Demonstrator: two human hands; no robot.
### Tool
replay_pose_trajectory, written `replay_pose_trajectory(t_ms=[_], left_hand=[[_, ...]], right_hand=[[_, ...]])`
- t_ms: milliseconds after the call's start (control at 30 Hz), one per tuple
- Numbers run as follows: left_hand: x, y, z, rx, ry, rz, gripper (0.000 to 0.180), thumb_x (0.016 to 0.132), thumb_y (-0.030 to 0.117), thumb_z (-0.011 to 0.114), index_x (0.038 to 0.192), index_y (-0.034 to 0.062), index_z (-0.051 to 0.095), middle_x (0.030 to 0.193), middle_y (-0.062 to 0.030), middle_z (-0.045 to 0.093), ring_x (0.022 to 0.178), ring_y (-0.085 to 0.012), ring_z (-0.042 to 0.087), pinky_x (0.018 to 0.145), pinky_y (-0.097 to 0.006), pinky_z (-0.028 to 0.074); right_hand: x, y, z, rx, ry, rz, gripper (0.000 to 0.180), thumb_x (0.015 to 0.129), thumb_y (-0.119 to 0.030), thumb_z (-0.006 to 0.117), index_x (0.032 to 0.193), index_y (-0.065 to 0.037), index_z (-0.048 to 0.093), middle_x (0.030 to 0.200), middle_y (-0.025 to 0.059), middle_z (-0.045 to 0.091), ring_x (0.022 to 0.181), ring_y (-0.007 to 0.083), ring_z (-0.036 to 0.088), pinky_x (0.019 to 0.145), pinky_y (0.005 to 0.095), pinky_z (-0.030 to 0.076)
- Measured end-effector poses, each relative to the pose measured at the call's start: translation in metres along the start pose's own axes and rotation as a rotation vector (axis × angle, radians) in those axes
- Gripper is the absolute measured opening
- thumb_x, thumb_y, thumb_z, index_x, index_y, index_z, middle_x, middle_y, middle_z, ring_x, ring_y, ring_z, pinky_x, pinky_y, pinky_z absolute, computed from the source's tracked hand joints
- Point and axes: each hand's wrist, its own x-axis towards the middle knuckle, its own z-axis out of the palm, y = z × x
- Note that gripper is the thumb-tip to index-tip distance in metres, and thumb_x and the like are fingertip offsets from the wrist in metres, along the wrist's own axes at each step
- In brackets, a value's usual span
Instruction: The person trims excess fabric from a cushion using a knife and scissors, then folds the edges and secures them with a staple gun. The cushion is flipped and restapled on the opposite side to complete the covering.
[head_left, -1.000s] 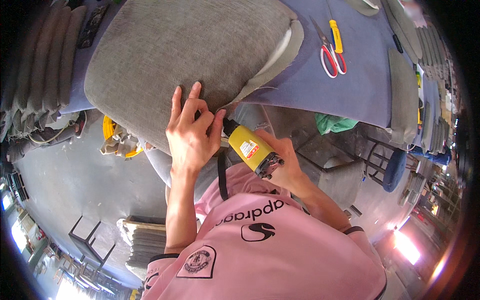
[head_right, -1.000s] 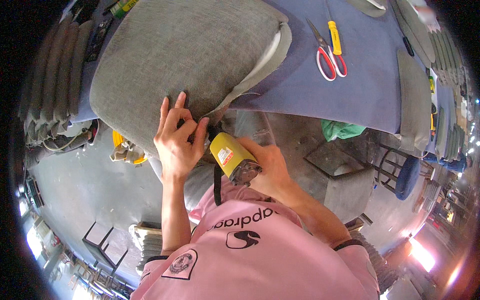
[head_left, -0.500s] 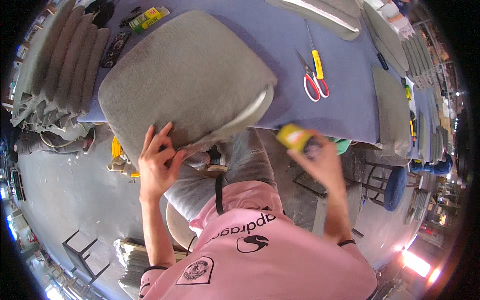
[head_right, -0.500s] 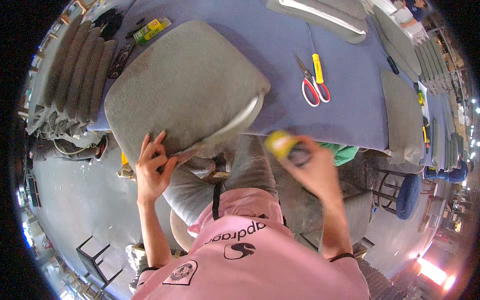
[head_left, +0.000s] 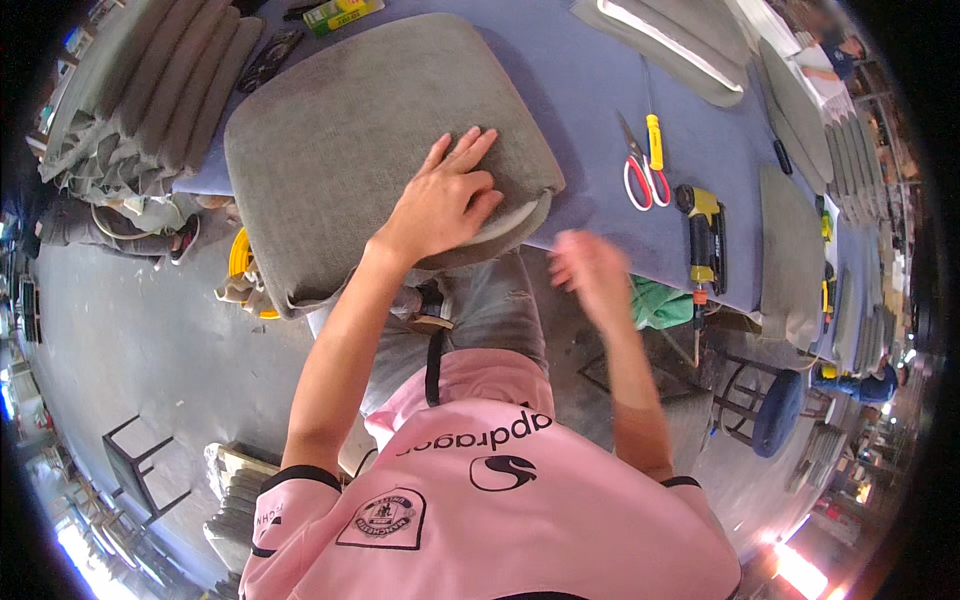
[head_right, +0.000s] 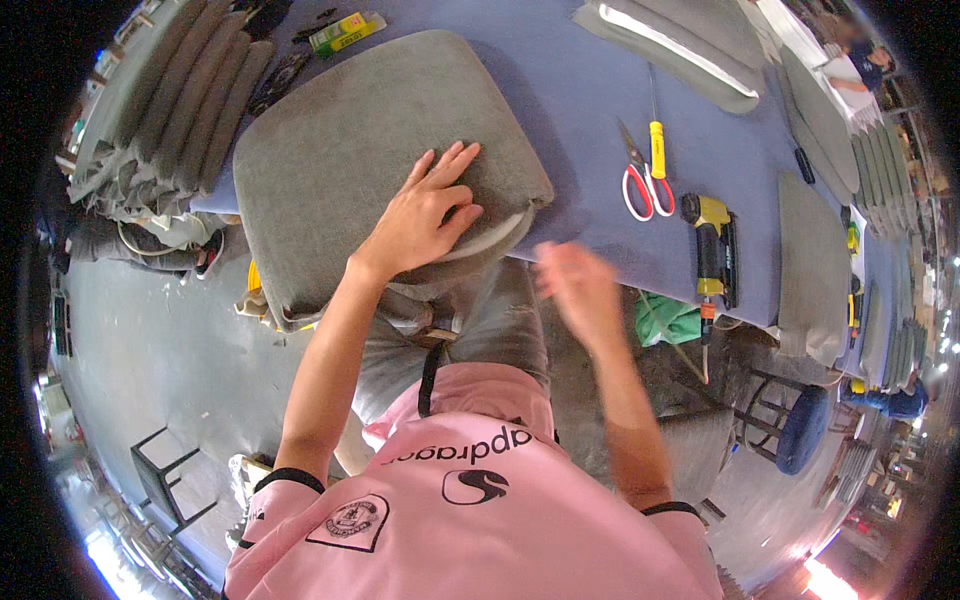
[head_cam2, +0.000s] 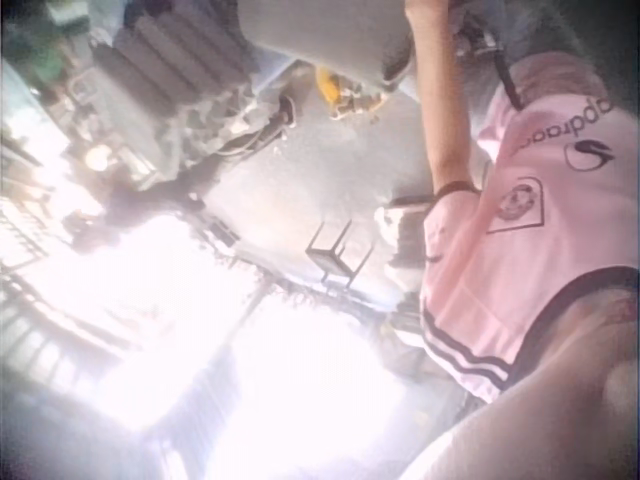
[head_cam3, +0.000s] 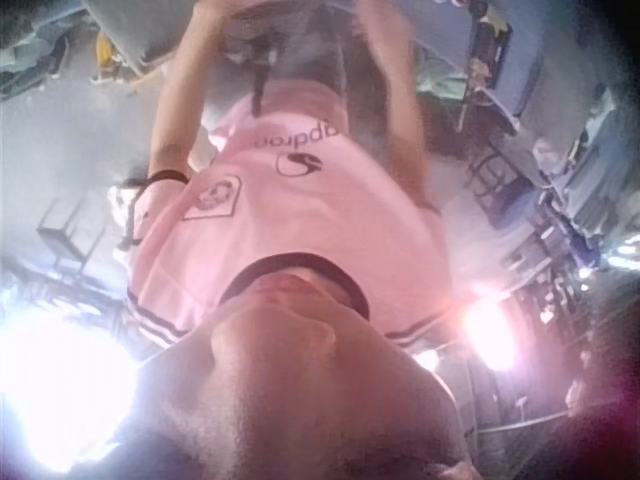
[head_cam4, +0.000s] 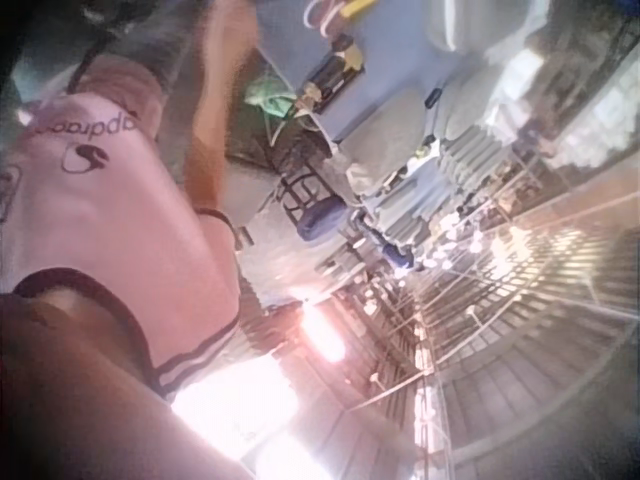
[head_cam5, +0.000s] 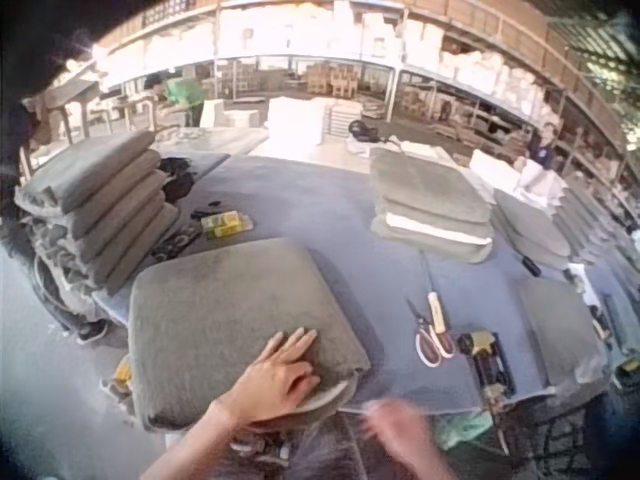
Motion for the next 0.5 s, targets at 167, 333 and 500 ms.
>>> replay_pose_trajectory(t_ms=[167,333,500], left_hand=[[0.001,-0.008,-0.003,-0.015,-0.136,0.010,0.034,0.091,0.033,0.085,0.085,0.0050,0.067,0.175,-0.0242,0.040,0.165,-0.0468,0.030,0.136,-0.061,0.020],[-0.007,0.006,-0.021,-0.006,-0.166,0.129,0.051,0.075,0.047,0.092,0.088,0.0064,0.065,0.173,-0.0298,0.039,0.163,-0.0531,0.028,0.136,-0.062,0.020],[-0.015,0.017,0.000,0.302,-0.152,0.178,0.038,0.077,0.040,0.090,0.088,0.0074,0.073,0.169,-0.0265,0.046,0.156,-0.0509,0.042,0.131,-0.061,0.033]], right_hand=[[0.011,0.006,0.085,0.566,-0.180,0.178,0.046,0.112,-0.043,0.060,0.090,-0.003,0.069,0.071,0.0005,0.060,0.051,0.0079,0.051,0.047,0.0262,0.035],[0.007,-0.008,0.092,0.654,-0.132,0.210,0.038,0.109,-0.029,0.060,0.079,-0.005,0.063,0.061,-0.0050,0.048,0.051,0.0057,0.037,0.048,0.0285,0.029],[-0.004,-0.001,0.085,0.104,-0.135,-0.011,0.034,0.105,-0.030,0.062,0.085,-0.004,0.069,0.068,0.0067,0.061,0.057,0.0168,0.055,0.058,0.0378,0.043]])
